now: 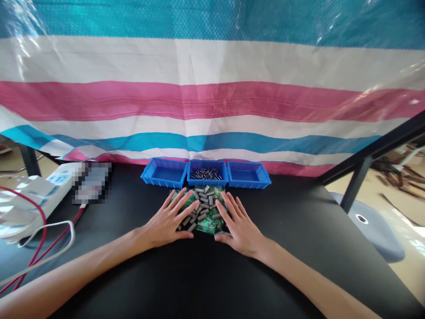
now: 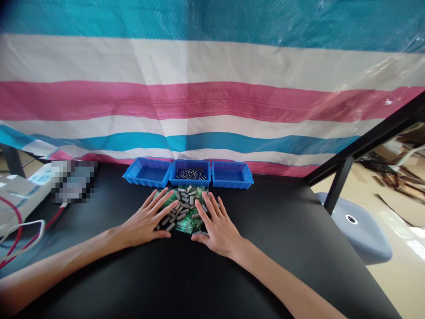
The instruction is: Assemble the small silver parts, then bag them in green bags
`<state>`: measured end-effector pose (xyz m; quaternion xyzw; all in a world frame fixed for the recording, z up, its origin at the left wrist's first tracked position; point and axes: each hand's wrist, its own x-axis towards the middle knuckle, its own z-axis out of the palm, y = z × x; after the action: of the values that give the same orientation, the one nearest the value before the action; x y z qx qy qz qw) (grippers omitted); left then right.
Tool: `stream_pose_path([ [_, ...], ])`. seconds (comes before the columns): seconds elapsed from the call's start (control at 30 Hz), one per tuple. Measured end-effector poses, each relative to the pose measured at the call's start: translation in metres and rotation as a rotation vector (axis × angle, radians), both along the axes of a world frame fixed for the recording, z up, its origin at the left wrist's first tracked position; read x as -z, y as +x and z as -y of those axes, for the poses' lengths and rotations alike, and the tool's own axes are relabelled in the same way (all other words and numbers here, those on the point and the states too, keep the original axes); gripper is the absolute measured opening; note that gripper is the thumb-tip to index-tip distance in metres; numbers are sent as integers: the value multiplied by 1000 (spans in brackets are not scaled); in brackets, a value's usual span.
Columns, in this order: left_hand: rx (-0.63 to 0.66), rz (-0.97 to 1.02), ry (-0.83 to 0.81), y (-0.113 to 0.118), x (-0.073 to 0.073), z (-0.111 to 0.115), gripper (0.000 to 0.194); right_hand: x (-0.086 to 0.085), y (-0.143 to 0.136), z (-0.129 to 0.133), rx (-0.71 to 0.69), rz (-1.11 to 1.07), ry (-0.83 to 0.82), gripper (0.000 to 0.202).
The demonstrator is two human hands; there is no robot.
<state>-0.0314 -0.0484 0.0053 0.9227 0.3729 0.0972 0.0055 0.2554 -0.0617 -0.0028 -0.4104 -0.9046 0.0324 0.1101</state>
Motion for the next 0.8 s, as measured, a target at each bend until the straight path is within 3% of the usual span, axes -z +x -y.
stream_pose_path([
  [0.13,-2,31,-47,5,5,-17,90,2,-15,-17,-16,-8,-11,95],
  [0.3,-11,48,-62,11,10,-19,88,4,-23,-26,-22,-21,-26,95],
  [0.43,-2,112,44,3,3,-19,87,2,-22,-25,-24,-24,-26,97],
  [0.5,-71,173,126,-5,-3,-24,74,0,-19,-23,-37,-28,-10,95],
  [0.63,-370,239,207,-18,-7,-43,52,-7,-12,-24,-21,-108,125,69],
  [0.73,-391,215,207,-17,-3,-54,47,-16,-12,-38,107,-201,286,37],
  [0.8,-392,206,196,-11,-1,-56,49,-24,-14,-54,177,-208,355,32],
])
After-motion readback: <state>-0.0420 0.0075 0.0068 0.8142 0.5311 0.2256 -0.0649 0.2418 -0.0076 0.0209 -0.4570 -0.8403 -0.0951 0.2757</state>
